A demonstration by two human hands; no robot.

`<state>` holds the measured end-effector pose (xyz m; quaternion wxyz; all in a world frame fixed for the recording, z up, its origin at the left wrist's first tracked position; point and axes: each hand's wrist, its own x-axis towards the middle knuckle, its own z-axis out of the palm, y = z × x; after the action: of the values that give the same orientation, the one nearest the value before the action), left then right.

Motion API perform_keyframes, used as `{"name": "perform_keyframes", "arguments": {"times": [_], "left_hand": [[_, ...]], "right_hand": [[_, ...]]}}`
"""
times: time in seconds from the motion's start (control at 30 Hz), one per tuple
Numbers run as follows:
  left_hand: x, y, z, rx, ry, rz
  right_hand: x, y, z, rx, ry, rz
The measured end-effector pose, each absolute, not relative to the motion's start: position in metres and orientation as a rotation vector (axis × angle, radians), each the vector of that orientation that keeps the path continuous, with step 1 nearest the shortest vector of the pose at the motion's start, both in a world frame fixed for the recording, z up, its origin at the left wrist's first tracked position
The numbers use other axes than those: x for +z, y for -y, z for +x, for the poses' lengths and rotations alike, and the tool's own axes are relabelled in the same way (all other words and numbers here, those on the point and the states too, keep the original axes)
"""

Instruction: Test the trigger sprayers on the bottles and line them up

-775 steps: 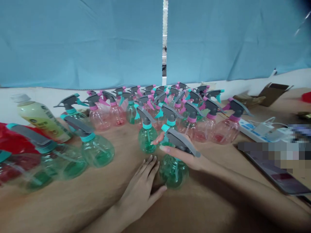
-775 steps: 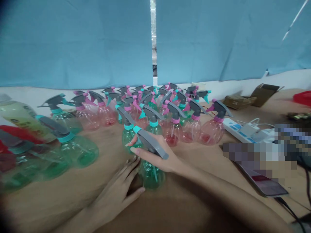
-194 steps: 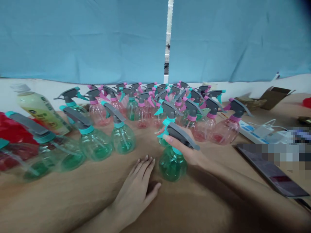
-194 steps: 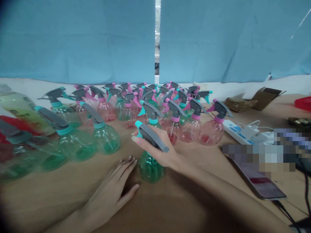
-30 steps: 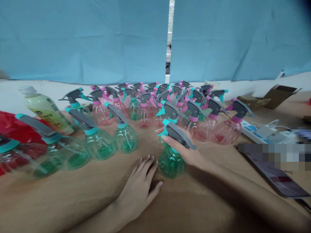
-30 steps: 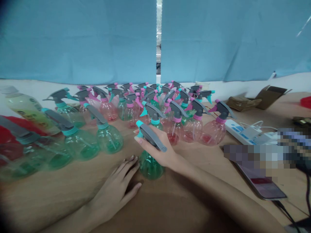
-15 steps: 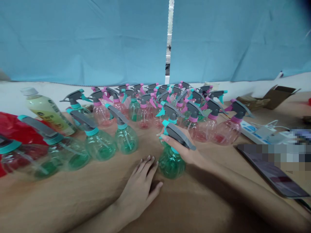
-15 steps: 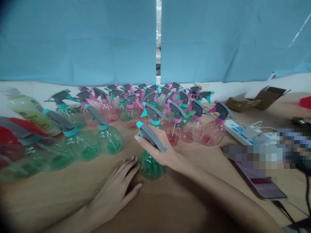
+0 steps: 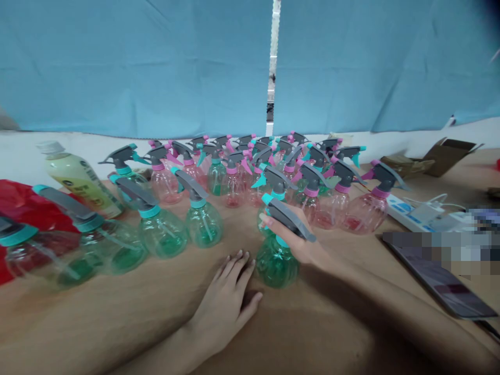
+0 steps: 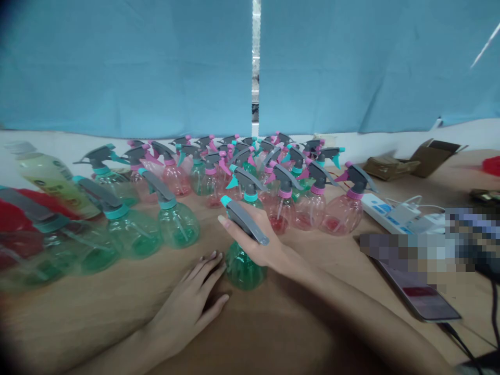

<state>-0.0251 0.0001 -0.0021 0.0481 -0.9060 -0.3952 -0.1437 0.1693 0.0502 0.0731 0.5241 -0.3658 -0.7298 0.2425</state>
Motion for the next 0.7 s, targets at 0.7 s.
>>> {"name": "perform_keyframes", "arguments": {"times": [0.7], "left_hand": [[-0.0013,0.0003,-0.0253,-0.454,1.223,-2.771]], "right_hand": [[0.0696,-0.0486,0.1703,0.731,1.698,-0.849]]}}
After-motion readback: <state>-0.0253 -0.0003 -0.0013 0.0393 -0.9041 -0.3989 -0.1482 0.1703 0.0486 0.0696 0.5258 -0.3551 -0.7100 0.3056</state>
